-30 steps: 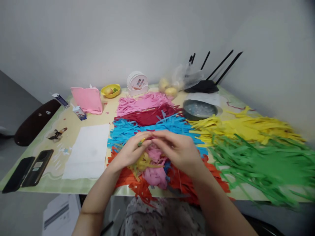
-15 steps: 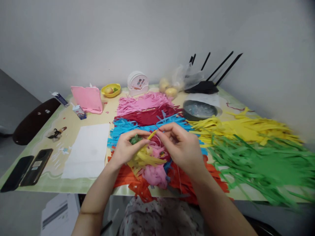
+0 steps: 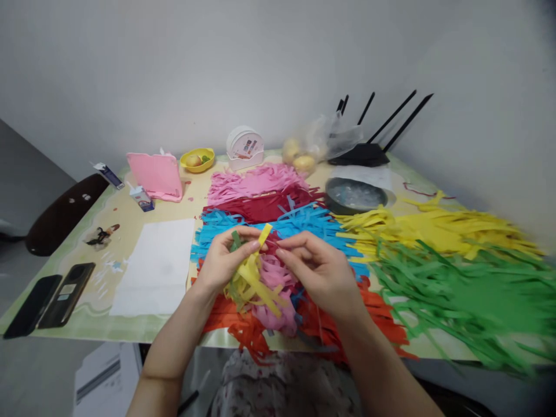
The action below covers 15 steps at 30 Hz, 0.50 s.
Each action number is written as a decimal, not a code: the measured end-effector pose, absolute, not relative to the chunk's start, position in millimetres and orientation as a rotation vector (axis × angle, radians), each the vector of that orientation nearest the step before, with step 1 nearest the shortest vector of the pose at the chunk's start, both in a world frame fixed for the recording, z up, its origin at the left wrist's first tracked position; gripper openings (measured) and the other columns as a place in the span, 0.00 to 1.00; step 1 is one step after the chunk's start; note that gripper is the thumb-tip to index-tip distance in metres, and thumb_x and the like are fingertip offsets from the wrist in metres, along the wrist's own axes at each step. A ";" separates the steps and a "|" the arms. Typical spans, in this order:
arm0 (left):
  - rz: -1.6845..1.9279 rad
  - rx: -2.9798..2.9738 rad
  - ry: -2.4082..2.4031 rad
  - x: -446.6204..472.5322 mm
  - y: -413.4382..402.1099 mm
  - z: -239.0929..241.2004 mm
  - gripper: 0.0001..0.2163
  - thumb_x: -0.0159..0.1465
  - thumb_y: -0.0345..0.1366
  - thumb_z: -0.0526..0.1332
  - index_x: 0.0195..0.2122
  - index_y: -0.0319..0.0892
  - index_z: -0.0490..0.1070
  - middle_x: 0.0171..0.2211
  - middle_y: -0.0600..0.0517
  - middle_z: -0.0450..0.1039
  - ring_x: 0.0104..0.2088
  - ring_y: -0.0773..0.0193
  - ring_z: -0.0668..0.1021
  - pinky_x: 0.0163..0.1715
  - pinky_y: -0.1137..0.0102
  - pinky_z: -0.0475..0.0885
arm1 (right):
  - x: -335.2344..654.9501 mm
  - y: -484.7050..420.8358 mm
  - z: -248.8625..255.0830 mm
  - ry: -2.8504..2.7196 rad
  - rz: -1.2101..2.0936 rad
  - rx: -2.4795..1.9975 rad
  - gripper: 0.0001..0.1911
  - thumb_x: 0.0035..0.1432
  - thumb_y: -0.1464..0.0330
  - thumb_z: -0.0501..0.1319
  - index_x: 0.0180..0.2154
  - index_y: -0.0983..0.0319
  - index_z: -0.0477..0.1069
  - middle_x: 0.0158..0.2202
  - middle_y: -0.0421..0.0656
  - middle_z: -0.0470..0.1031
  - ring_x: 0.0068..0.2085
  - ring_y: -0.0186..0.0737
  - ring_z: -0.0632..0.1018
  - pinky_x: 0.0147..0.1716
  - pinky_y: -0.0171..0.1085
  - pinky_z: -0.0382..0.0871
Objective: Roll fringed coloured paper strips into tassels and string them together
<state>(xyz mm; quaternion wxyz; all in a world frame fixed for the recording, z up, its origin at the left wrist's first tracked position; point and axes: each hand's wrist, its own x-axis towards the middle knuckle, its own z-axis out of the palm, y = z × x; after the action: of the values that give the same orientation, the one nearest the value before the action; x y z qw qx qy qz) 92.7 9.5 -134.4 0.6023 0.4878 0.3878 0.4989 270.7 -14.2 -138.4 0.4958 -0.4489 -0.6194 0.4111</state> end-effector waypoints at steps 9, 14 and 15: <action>1.073 1.451 0.956 92.8 8.3 -138.1 0.09 0.58 0.40 0.69 0.36 0.40 0.80 0.34 0.48 0.82 0.34 0.61 0.81 0.36 0.70 0.74 | 268.4 -12.1 -140.6 -1.457 1.101 -1.069 0.12 0.60 0.62 0.63 0.43 0.61 0.70 0.17 0.32 0.64 0.20 0.31 0.65 0.21 0.31 0.58; 0.989 1.710 1.035 96.0 5.4 -138.6 0.06 0.61 0.37 0.67 0.33 0.40 0.80 0.33 0.49 0.82 0.35 0.61 0.81 0.39 0.69 0.73 | 271.8 -4.8 -145.6 -1.471 1.082 -1.002 0.08 0.58 0.63 0.65 0.32 0.60 0.72 0.25 0.39 0.74 0.24 0.34 0.73 0.23 0.33 0.65; 0.974 1.731 1.042 96.4 5.5 -138.7 0.05 0.61 0.36 0.66 0.33 0.41 0.79 0.33 0.50 0.82 0.35 0.61 0.81 0.39 0.69 0.73 | 273.1 -4.8 -145.6 -1.429 1.010 -0.970 0.07 0.58 0.64 0.65 0.31 0.60 0.72 0.29 0.40 0.76 0.25 0.33 0.73 0.22 0.33 0.66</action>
<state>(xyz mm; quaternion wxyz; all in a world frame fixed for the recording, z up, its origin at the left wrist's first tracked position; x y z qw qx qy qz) 96.4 5.5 -138.7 0.4344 0.6950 0.4186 0.3912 273.1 -4.8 -145.6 0.5399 -0.4082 -0.6012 0.4247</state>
